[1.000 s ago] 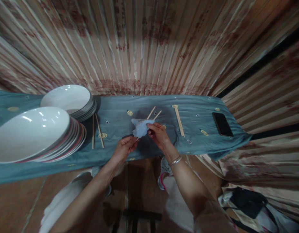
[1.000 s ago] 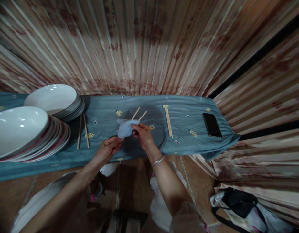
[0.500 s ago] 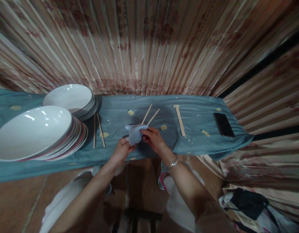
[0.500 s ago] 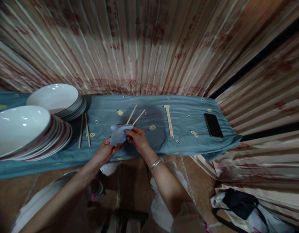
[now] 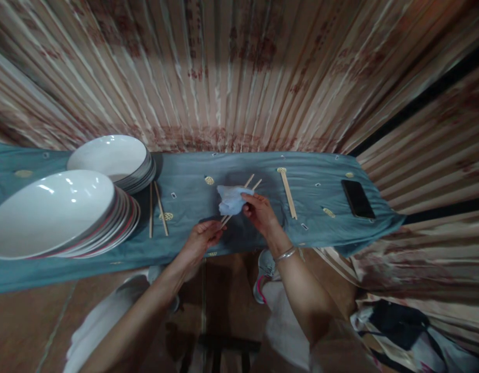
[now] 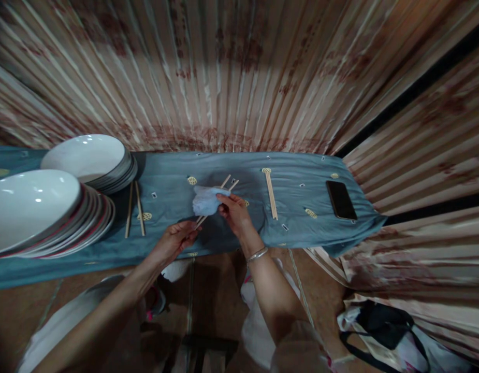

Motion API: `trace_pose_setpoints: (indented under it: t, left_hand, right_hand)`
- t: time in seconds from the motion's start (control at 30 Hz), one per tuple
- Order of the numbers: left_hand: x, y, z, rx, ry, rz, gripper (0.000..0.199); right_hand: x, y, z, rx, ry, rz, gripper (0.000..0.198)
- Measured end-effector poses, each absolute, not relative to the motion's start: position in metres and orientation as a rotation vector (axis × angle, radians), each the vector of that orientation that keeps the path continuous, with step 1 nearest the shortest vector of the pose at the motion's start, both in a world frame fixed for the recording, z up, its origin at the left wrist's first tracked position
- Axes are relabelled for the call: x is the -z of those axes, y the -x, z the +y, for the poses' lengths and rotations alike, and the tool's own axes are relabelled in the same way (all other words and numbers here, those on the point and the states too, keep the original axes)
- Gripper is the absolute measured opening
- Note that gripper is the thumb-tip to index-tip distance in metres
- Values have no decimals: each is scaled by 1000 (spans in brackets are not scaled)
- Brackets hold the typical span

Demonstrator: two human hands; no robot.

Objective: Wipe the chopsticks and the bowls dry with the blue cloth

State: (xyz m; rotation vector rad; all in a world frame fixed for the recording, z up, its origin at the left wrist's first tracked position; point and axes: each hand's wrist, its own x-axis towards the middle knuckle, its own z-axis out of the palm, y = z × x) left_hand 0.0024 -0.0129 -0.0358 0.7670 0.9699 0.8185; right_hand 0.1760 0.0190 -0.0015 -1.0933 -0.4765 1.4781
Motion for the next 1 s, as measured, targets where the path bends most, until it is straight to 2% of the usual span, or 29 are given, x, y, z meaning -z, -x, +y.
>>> trace_pose_setpoints:
  t: [0.5, 1.0]
  left_hand:
    - [40, -3, -14, -893, -835, 1065, 28]
    - [43, -1, -7, -967, -835, 1029, 21]
  right_hand:
    - [-1, -201, 24, -1340, 1072, -456, 28]
    - [10, -154, 8, -1558, 1115, -550, 26]
